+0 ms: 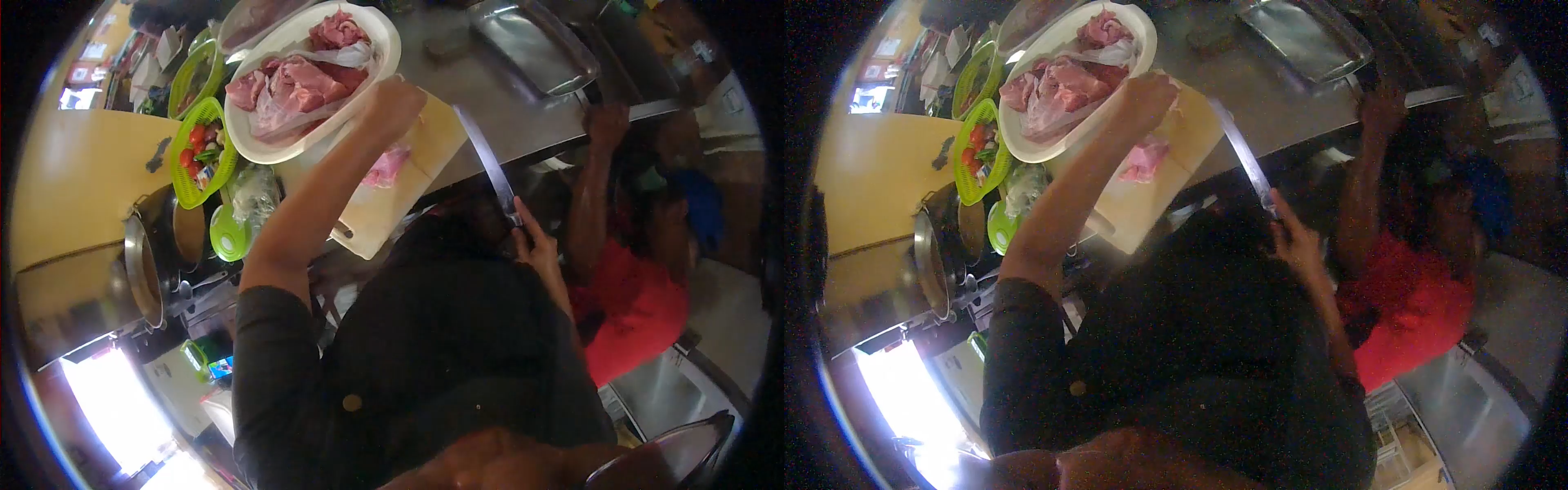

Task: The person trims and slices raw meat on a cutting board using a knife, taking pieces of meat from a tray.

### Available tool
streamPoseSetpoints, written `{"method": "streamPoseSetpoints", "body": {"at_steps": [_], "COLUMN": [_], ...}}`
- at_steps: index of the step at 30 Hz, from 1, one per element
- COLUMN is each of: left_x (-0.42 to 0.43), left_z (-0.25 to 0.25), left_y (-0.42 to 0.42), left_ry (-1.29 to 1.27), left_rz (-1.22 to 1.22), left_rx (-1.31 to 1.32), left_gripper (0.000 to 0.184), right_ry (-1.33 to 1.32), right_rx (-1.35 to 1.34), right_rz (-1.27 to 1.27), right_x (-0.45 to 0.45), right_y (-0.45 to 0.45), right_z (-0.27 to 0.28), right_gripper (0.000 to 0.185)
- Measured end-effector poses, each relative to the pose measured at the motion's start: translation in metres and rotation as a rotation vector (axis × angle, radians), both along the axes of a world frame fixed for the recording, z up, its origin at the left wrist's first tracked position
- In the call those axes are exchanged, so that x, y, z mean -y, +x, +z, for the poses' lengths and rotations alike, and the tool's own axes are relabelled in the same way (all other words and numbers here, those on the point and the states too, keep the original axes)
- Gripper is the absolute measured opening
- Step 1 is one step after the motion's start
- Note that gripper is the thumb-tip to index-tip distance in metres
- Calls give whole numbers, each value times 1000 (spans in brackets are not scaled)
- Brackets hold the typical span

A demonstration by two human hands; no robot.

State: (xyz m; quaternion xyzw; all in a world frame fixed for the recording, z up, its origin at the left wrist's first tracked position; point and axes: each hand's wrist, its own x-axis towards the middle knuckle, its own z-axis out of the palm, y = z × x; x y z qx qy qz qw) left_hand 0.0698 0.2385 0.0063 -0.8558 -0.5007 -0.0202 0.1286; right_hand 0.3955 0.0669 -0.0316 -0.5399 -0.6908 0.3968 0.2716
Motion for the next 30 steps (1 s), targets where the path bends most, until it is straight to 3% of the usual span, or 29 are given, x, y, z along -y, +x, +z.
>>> {"method": "streamPoseSetpoints", "body": {"at_steps": [5, 8, 17, 20, 23, 26, 29, 30], "left_x": [-10, -12, -31, -33, -37, -40, -56, -61], "left_z": [14, 30, 47, 60, 56, 65, 76, 85], "left_y": [-1, 2, -21, -19, -18, -21, -56, -65], "left_ry": [-109, -267, -336, -441, -424, -348, -77, -74], "left_rz": [33, 108, 100, 148, 128, 223, 108, 195], "left_rx": [-70, 14, 309, 332, 250, 452, 553, 616], "left_gripper": [10, 13, 21, 36, 41, 26, 25, 25], "right_ry": [-93, -57, -170, 97, 37, -153, -72, -42], "right_rx": [3, -10, -11, -34, -51, 31, -38, -51], "right_rz": [1, 8, -10, 26, 18, -36, -17, -17], "right_x": [-7, -11, -17, -20, -20, -20, -23, -23], "right_y": [1, -1, 1, 1, 1, 1, 1, 2], "right_z": [2, 1, -3, -11, -11, -11, -16, -16], "right_gripper": [60, 61, 58, 57, 57, 56, 55, 55]}}
